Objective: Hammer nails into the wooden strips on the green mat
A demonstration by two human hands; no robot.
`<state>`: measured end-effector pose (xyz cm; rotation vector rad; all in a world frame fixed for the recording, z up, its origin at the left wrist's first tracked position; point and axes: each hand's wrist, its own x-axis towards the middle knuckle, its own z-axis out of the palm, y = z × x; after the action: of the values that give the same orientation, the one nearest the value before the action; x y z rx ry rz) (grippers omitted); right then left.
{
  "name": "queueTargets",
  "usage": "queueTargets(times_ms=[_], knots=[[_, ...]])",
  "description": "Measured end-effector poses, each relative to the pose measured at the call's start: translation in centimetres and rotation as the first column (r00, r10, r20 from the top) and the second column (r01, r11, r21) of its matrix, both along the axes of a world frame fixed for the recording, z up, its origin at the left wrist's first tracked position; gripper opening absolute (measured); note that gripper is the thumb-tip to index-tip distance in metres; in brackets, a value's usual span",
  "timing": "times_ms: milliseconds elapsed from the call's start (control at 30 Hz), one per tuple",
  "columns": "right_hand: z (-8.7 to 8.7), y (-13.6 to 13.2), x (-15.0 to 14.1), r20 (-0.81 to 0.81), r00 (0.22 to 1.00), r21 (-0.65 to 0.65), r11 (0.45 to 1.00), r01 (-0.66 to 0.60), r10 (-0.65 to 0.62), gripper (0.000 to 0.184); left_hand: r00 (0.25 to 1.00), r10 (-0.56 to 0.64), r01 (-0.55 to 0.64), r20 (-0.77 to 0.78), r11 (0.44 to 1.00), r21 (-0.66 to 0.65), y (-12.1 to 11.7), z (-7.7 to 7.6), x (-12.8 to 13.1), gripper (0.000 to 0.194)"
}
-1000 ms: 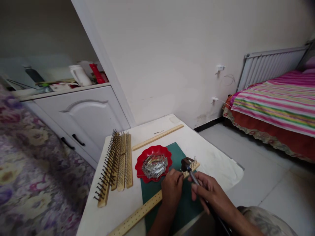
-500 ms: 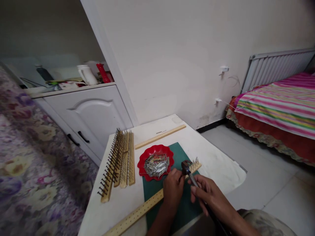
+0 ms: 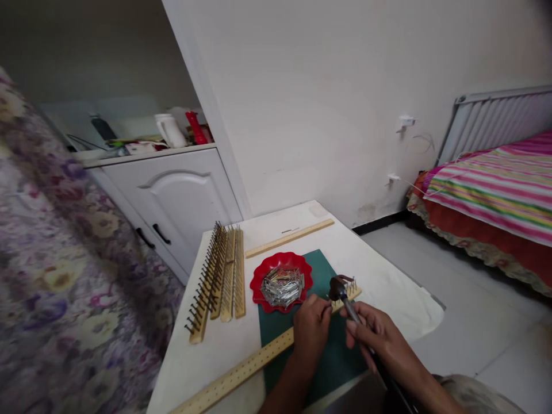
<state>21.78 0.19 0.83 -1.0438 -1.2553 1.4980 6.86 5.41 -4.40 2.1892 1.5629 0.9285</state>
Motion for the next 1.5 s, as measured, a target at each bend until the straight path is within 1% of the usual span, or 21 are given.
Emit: queueTargets(times_ms=[133,233,333,400,500,567,667,733,900,1033,1167,1267,1333,1400,1433,1500], knots=[[0.0,0.0,0.1,0.006,1.0,0.019,1.0,0.0,0.0,0.028,0.999,0.004,-0.004,0.033,1.0,-0.002,-0.5,0.0,-0.2,0.019],[-0.1,0.0,0.1,0.006,1.0,0.031,1.0,0.001,-0.001,0.027,0.999,-0.015,0.016,0.051,1.0,-0.004,-1.5,0.5,-1.2,0.019],[-0.1,-0.1,0.1,0.006,1.0,0.035,0.999,0.009,-0.009,0.028,0.999,-0.023,0.023,0.044,1.0,0.007,-2.4,1.6,-3.4,0.018],[-0.1,-0.2,0.1,0.003,1.0,0.043,0.999,0.006,-0.006,0.027,1.0,0.012,-0.012,0.01,0.999,0.033,-2.4,2.6,-5.4,0.016],[-0.2,-0.1,0.0,-0.004,1.0,0.048,0.999,-0.009,0.009,0.026,0.98,0.175,-0.167,-0.093,0.982,0.092,-1.1,4.2,-8.4,0.018],[-0.1,-0.1,-0.1,-0.007,1.0,0.042,0.999,-0.021,0.021,0.026,0.95,0.223,-0.212,-0.22,0.974,0.076,0.3,4.8,-9.7,0.015],[-0.1,-0.1,-0.4,-0.01,0.999,0.035,0.999,-0.038,0.038,0.026,0.869,0.264,-0.295,-0.418,0.955,-0.01,2.3,5.0,-10.2,0.011],[0.0,-0.1,-0.5,-0.014,0.999,0.041,0.998,-0.047,0.048,0.025,0.825,0.278,-0.347,-0.492,0.936,-0.053,3.3,4.8,-10.0,0.012],[-0.1,0.1,-0.8,-0.022,0.998,0.051,0.997,-0.06,0.061,0.024,0.791,0.298,-0.415,-0.535,0.903,-0.111,4.8,4.0,-9.6,0.013],[0.1,-0.1,-0.9,-0.019,0.998,0.039,0.997,-0.062,0.063,0.026,0.793,0.288,-0.41,-0.537,0.904,-0.12,5.2,4.1,-9.7,0.012],[0.1,-0.3,-0.8,-0.034,0.998,0.028,0.998,-0.049,0.05,0.028,0.817,0.26,-0.351,-0.514,0.932,-0.086,4.3,4.9,-9.6,0.014],[0.0,-0.3,-0.9,-0.058,0.998,0.028,0.999,-0.016,0.018,0.03,0.881,0.225,-0.244,-0.417,0.97,0.007,2.6,5.7,-8.9,0.016],[-0.1,-0.2,-1.2,-0.068,0.998,0.033,0.999,0.019,-0.017,0.03,0.946,0.154,-0.142,-0.287,0.988,0.063,1.0,5.9,-8.0,0.017],[-0.3,0.1,-1.5,-0.067,0.996,0.042,0.997,0.064,-0.061,0.03,0.991,0.031,-0.027,-0.133,0.999,0.037,-0.7,5.8,-6.6,0.018],[-0.4,0.2,-1.7,-0.068,0.994,0.05,0.995,0.088,-0.084,0.029,0.999,-0.012,0.013,-0.038,1.0,0.015,-1.5,5.6,-5.8,0.018],[-0.6,0.4,-1.9,-0.08,0.989,0.069,0.989,0.127,-0.122,0.029,0.992,-0.054,0.06,0.115,0.997,-0.048,-3.0,5.3,-4.3,0.016]])
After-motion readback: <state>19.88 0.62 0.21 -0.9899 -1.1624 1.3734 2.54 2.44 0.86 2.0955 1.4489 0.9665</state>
